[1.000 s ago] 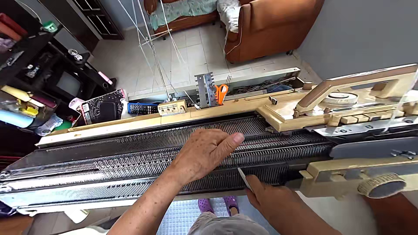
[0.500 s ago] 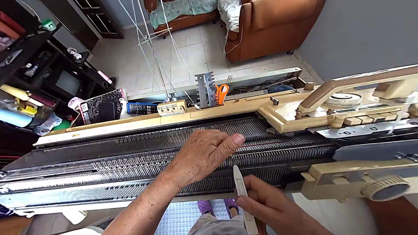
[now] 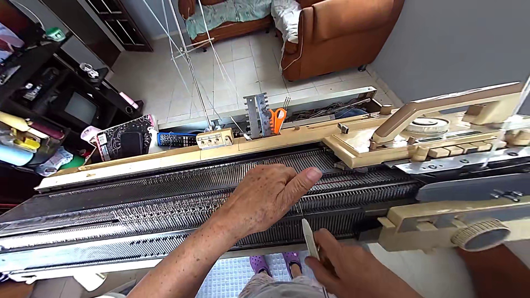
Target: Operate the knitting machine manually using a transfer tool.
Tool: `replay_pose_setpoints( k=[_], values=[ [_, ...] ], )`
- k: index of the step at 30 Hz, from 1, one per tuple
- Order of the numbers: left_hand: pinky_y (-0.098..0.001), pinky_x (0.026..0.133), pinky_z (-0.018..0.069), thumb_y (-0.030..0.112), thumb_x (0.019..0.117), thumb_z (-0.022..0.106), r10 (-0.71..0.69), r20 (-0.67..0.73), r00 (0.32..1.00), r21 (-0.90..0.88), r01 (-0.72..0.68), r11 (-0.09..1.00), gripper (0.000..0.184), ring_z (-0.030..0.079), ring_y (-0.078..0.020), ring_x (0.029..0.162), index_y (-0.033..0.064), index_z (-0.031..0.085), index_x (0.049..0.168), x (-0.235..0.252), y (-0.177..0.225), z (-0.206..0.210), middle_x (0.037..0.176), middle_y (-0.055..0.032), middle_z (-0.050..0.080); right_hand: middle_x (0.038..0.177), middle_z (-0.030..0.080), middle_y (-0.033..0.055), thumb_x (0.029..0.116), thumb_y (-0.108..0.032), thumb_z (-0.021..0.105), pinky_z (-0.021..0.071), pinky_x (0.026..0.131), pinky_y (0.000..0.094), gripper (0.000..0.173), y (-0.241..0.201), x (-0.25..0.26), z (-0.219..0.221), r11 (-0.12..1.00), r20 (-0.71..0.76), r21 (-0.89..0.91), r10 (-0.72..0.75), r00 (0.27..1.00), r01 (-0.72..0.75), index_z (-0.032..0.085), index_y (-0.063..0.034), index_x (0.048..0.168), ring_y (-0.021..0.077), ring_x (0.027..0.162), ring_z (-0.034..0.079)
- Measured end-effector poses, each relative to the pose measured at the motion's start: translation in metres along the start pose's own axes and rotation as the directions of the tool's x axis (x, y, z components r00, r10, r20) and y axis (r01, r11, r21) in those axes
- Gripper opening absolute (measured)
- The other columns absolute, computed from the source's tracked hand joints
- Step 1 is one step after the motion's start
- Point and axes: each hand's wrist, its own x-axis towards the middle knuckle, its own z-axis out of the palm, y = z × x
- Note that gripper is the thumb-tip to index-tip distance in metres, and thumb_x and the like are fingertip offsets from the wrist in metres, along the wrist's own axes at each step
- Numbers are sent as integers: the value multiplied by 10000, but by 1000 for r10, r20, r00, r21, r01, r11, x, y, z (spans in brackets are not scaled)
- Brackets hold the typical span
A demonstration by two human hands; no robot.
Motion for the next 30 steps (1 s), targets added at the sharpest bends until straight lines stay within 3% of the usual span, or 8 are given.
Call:
replay_pose_setpoints(
  k=[2,6,11,15,19,23,27,30],
  values=[
    [-270,655,444,528,1081,174,8,-26,1000,-35,-9,999,701,558,-63,709,122,689,836,-1,0,1,712,44,556,588,583,132,953,-159,619,515,467,447,236,8,2,3,980,16,-198,12,1000,-8,621,51,1060,314,498,627],
    [-258,735,491,558,1075,140,-10,-32,999,-113,6,994,755,620,-25,807,125,727,880,-2,1,-1,811,59,663,514,520,71,874,-133,623,447,356,351,125,26,7,19,857,-203,-509,-218,955,88,630,-16,918,244,391,563],
    [-287,797,511,627,1047,107,-66,8,998,-164,67,984,819,642,-35,862,129,747,932,-3,1,-4,861,60,693,533,545,67,901,-175,595,434,346,329,167,35,10,29,860,-306,-498,-294,906,111,645,-23,950,223,388,560],
    [-257,772,528,645,1041,113,-61,1,998,-202,60,978,825,647,-23,842,126,745,929,-3,-1,-4,839,66,685,608,616,37,980,-229,609,514,436,279,262,26,7,20,989,-152,100,-94,984,110,639,14,1073,133,465,602],
    [-284,824,542,653,1037,134,-76,9,997,-157,77,985,827,662,-42,897,109,757,1034,-5,-1,-6,911,44,704,763,668,-96,1036,-217,577,578,526,207,172,3,18,-9,547,281,794,58,958,-266,504,-106,1146,18,587,659],
    [-327,880,536,595,1061,159,-79,-46,996,-79,75,994,764,675,-63,946,116,752,1118,-9,-2,-9,996,35,728,751,703,-55,1013,-176,578,570,506,184,88,-6,33,-26,200,406,888,78,910,-414,527,-140,1074,34,571,675],
    [-324,828,541,564,1071,161,-83,-75,994,-40,80,996,749,676,-75,880,110,757,1074,-11,-4,-10,893,28,713,728,693,-45,1011,-166,568,572,509,185,75,-7,34,-30,192,437,875,76,896,-443,524,-138,1065,40,567,676],
    [-342,788,530,566,1069,163,-76,-61,995,-10,75,997,759,667,-93,813,103,756,968,-10,-3,-8,814,15,698,764,673,-108,1021,-150,556,555,521,182,95,-25,18,-40,341,411,851,39,911,-399,485,-153,1083,1,592,649]
  ],
)
